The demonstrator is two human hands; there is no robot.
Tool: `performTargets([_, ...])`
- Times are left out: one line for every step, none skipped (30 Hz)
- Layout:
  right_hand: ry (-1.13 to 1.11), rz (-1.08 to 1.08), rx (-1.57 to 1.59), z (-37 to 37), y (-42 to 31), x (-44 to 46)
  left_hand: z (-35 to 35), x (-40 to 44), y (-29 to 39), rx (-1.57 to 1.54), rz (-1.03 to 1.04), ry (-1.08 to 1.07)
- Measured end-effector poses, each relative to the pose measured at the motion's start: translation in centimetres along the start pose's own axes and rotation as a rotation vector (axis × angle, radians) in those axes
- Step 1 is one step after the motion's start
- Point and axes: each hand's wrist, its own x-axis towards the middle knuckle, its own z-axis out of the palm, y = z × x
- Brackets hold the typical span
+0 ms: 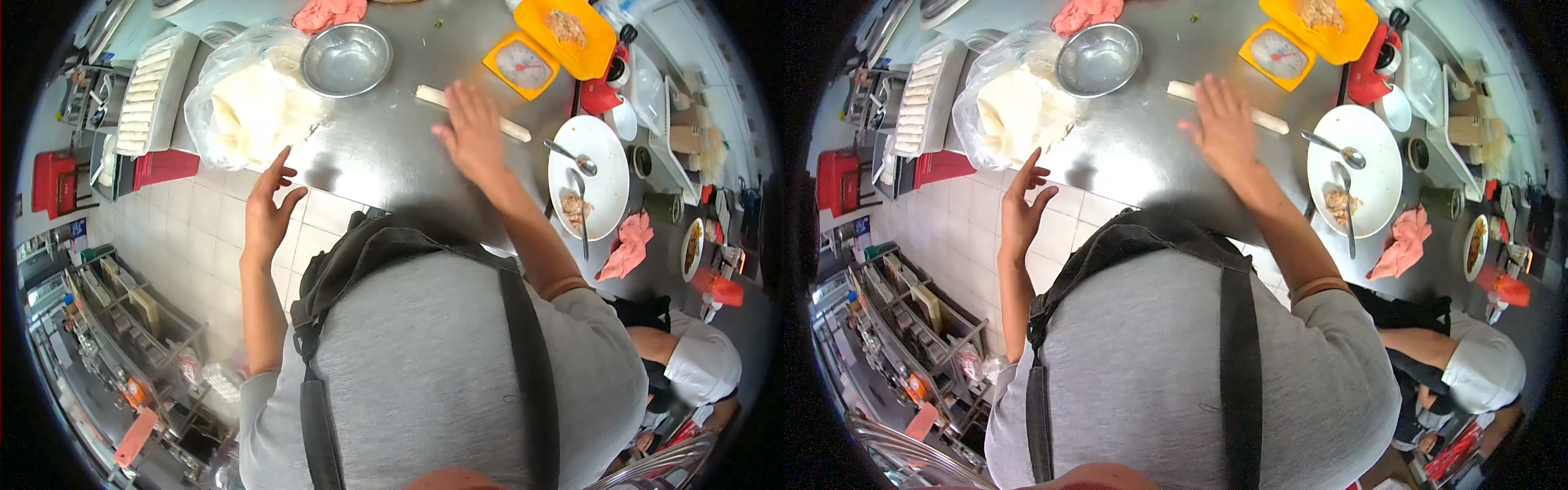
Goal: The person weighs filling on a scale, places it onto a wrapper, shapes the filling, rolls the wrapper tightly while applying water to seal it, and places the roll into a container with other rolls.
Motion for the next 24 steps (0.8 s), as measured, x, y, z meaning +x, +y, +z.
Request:
performTargets([-0.03,-0.084,-0.022,0.5,-0.5,-0.5,-0.4,-0.5,0.1,0.009,-0.055,-0.004])
performTargets([-0.03,-0.1,-0.021,0.7,0.0,0.2,-0.3,-0.8,0.2,0.005,-0.062,0.01])
performTargets([0.001,-0.08,-0.053,1.2,0.9,1.7,-0.3,-1.0,0.2,-0.002,-0.055,0.018])
performTargets([0.034,-0.057,-0.082,1.6,1.7,3.1,-0.3,-1.2,0.4,-0.007,-0.046,0.025])
performTargets([0.038,-0.068,-0.079,1.3,2.5,4.4,-0.5,-1.5,0.7,-0.006,-0.049,0.036])
performTargets([-0.094,-0.025,0.012,0.6,3.6,5.9,-0.5,-1.6,1.1,-0.008,-0.034,0.031])
performTargets([-0.225,0.017,0.099,-0.4,4.1,7.1,-0.5,-1.6,1.4,-0.012,-0.015,0.027])
performTargets([-0.217,0.004,0.094,-1.3,4.3,7.7,-0.6,-1.7,1.4,-0.016,-0.013,0.042])
performTargets([-0.313,0.014,0.045,-2.3,4.3,8.0,-0.6,-1.9,1.3,0.006,-0.034,0.036])
performTargets([-0.411,0.023,-0.003,-2.8,4.3,8.5,-0.7,-2.2,1.2,0.028,-0.06,0.029])
performTargets([-0.408,0.002,-0.007,-2.7,4.9,9.1,-0.6,-2.4,1.0,0.023,-0.068,0.048])
performTargets([-0.484,0.061,0.17,-2.3,5.9,9.7,-0.6,-2.7,0.7,0.021,-0.062,0.037])
performTargets([-0.562,0.114,0.349,-1.8,6.9,10.5,-0.7,-3.1,0.4,0.023,-0.06,0.032])
performTargets([-0.573,0.108,0.457,-1.2,7.9,10.8,-0.8,-3.3,0.0,0.026,-0.077,0.066])
performTargets([-0.583,0.093,0.569,-0.8,8.8,11.3,-1.0,-3.3,-0.5,-0.036,-0.065,0.033])
performTargets([-0.647,0.18,0.724,-1.4,8.9,11.9,-1.5,-3.1,-1.3,-0.093,-0.048,0.005])
performTargets([-0.713,0.269,0.877,-2.6,8.3,12.2,-1.9,-2.7,-2.5,-0.134,-0.02,0.011])
performTargets([-0.749,0.405,1.086,-4.1,6.8,12.9,-2.6,-2.1,-3.3,-0.121,-0.041,-0.007])
performTargets([-0.787,0.55,1.289,-5.7,5.3,13.3,-3.0,-1.2,-4.8,-0.145,-0.027,-0.018])
performTargets([-0.805,0.567,1.433,-6.8,3.7,13.5,-3.8,-0.3,-5.7,-0.148,-0.015,-0.031])
performTargets([-0.823,0.585,1.575,-7.7,1.8,14.1,-4.9,0.7,-6.6,-0.133,0.018,-0.039])
performTargets([-0.822,0.553,1.571,-8.8,-0.7,14.9,-6.0,1.7,-7.7,-0.12,0.051,-0.051])
performTargets([-0.889,0.574,1.575,-10.0,-3.4,15.7,-7.2,2.7,-8.8,-0.158,0.078,-0.061])
performTargets([-0.956,0.604,1.574,-10.6,-6.2,16.6,-8.5,3.8,-10.0,-0.201,0.105,-0.076])
